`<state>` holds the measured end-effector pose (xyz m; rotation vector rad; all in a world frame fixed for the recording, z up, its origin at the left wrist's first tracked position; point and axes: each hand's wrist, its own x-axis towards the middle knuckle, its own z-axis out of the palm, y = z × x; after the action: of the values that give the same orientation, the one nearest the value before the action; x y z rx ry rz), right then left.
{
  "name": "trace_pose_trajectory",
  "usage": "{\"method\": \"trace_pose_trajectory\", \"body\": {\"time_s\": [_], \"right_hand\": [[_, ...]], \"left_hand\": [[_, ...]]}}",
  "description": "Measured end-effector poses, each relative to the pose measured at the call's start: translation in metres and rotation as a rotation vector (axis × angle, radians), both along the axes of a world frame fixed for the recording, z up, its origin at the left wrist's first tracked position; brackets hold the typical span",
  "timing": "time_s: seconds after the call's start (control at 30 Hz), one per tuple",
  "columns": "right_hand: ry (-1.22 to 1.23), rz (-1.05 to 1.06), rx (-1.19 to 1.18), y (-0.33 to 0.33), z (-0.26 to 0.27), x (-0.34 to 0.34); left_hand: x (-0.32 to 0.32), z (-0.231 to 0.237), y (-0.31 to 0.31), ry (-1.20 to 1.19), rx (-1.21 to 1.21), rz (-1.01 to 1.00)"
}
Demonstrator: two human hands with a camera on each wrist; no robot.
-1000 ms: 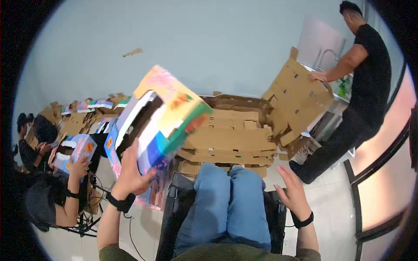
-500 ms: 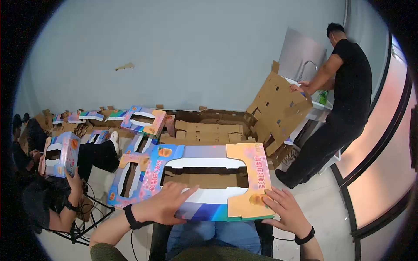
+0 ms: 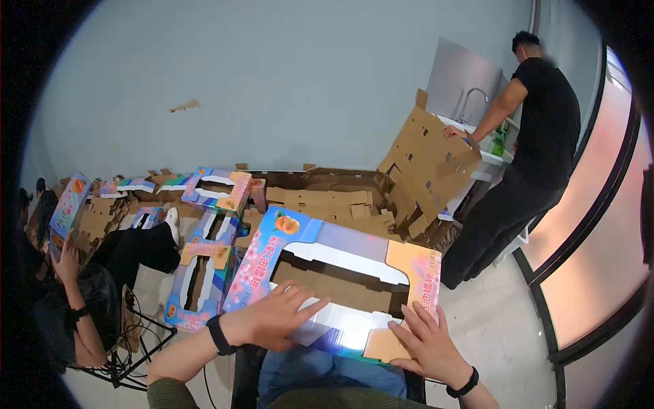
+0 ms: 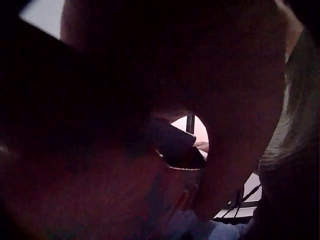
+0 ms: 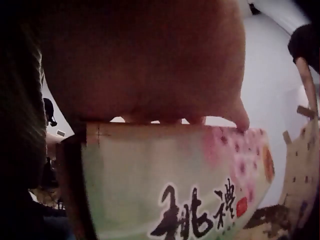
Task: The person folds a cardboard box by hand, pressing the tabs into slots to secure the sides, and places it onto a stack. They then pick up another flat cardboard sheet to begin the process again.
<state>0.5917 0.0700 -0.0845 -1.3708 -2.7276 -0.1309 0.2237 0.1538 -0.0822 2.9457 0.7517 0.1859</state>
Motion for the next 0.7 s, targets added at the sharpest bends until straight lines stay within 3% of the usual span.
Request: {"method": "trace_pose_trajectory", "body": {"time_s": [0.07, 0.17, 0.43, 0.57, 0.7], "right_hand": [[-0.025, 0.001, 0.000, -0.004, 0.003, 0.004], [0.196, -0.016, -0.043, -0.007, -0.001, 0.006], [0.055, -0.019, 0.049, 0.006, 0.005, 0.002], [0.031, -0.009, 0.050, 0.026, 0.013, -0.002], [0.007, 0.002, 0.033, 0.037, 0.015, -0.008]], "left_hand": [[0.000, -0.001, 0.006, -0.048, -0.016, -0.012], [0.000, 0.003, 0.008, -0.095, -0.032, -0.016], [0.009, 0.008, -0.003, -0.159, -0.022, 0.017], [0.022, 0.004, -0.017, -0.209, -0.002, 0.101], [0.039, -0.023, -0.041, -0.026, 0.230, 0.318]]}}
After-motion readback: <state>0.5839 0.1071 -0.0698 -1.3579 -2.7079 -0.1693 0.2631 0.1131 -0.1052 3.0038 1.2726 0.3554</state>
